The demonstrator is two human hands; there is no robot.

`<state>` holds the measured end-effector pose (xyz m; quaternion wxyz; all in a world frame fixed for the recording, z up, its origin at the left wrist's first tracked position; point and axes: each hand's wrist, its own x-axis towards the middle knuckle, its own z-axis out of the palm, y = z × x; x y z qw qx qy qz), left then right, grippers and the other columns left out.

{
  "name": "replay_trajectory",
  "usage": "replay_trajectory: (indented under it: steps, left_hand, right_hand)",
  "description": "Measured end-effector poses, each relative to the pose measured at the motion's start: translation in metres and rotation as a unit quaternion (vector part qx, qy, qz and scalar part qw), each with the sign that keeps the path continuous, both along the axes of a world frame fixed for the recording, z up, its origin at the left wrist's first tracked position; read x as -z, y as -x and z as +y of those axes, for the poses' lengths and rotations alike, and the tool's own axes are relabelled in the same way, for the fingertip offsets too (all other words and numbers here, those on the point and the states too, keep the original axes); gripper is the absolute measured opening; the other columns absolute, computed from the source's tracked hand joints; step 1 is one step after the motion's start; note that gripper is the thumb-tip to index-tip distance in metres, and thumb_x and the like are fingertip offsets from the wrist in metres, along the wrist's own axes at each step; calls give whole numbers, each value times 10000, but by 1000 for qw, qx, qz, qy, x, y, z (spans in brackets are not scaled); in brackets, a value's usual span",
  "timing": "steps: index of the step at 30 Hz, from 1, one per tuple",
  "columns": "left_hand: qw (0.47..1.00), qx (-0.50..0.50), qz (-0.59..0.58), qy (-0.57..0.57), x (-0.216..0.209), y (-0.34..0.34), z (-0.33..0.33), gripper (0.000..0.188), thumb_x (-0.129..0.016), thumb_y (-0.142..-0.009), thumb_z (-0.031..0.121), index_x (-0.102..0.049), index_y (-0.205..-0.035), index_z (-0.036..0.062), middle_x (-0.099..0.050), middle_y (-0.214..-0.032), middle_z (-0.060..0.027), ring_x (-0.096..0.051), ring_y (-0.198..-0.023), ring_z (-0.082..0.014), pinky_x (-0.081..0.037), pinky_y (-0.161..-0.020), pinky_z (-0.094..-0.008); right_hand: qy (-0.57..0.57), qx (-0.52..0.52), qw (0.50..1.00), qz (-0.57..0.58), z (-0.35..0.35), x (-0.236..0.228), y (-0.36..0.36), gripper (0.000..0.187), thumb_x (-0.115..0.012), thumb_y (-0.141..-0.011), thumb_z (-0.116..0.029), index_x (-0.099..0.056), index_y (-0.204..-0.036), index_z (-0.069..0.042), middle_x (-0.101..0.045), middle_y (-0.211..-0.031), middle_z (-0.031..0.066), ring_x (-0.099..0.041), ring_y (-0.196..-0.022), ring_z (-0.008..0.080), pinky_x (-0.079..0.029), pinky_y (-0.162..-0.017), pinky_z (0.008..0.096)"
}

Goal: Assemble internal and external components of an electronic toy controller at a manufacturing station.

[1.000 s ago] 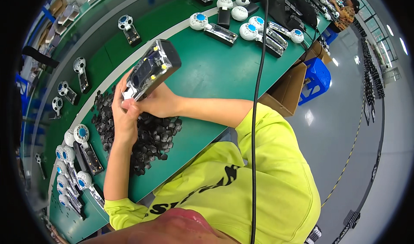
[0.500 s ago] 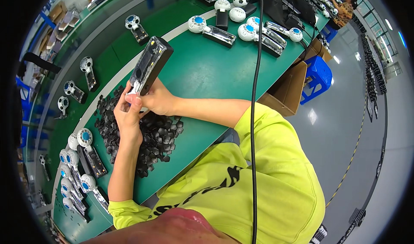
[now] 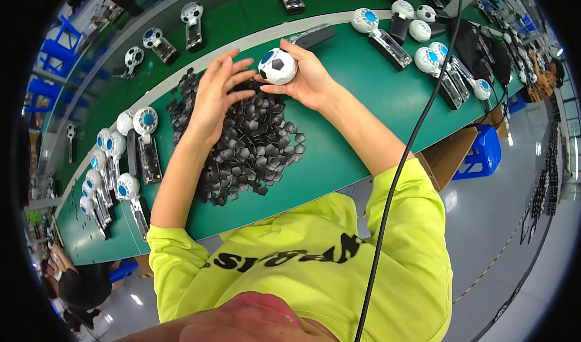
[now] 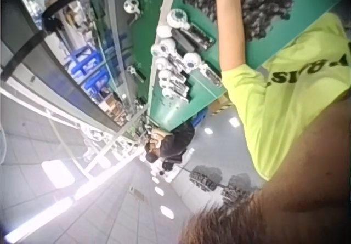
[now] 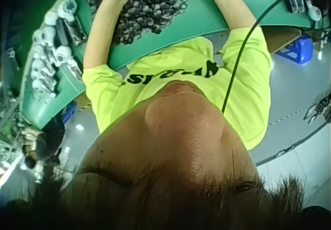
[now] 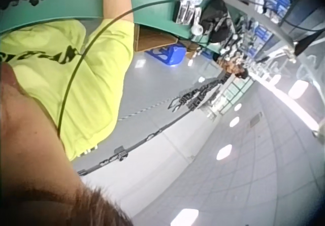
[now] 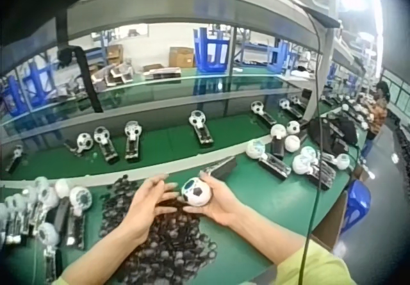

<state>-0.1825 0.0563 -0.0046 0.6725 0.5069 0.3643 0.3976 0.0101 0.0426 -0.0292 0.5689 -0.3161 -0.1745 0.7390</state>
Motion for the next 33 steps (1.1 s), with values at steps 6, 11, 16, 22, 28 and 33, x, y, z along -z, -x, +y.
replay_trajectory:
  steps: [6, 11, 16, 22, 28, 33]
  left_hand:
    - [991, 37, 51, -119, 8, 14, 13, 496, -539, -1000, 316, -449, -1406, 46, -587, -1265, -178, -596, -1102, -234, -486, -929, -377]
    - [963, 58, 96, -243, 16, 10, 6, 544, -629, -914, 229, -462, -1395, 38, -578, -1287, -168, -594, -1109, -259, -479, -906, -369]
    - [869, 59, 213, -444, 12, 12, 3, 581, -674, -830, 179, -499, -1373, 70, -603, -1245, -132, -596, -1065, -276, -455, -912, -385]
    - [708, -9, 398, -584, 19, 31, 20, 414, -711, -778, 210, -636, -1164, 83, -638, -1110, -90, -595, -978, -285, -438, -896, -402]
    - [600, -23, 492, -630, 33, 40, 34, 189, -727, -759, 244, -696, -848, 80, -658, -944, -69, -600, -915, -277, -436, -858, -408]
    - [617, 10, 479, -624, 28, 42, 24, 123, -710, -790, 229, -718, -783, 106, -656, -890, -35, -590, -881, -246, -435, -850, -376]
  right_hand:
    - [-127, 21, 976, -176, 1, 7, 13, 424, -579, -924, -285, -528, -1253, -24, -610, -1194, 146, -642, -964, 251, -583, -692, 370]
    - [-217, -38, 973, -76, -3, 12, 7, 481, -626, -864, -215, -511, -1296, -36, -569, -1259, 136, -608, -1053, 244, -577, -764, 394]
    - [-284, -28, 950, -125, -1, 21, 3, 504, -638, -836, -171, -510, -1304, -35, -567, -1257, 129, -597, -1069, 223, -567, -762, 377]
    - [-219, -27, 929, -297, 1, -6, -1, 463, -696, -860, -219, -558, -1255, -23, -644, -1089, 120, -646, -907, 186, -560, -634, 272]
    - [-75, 64, 830, -549, 85, -21, -39, 512, -718, -876, -274, -572, -1276, 10, -675, -996, 132, -664, -818, 198, -550, -580, 256]
    - [-171, 197, 669, -696, 133, 21, -77, 436, -683, -891, -245, -621, -1237, 14, -686, -1066, 136, -666, -845, 232, -549, -707, 313]
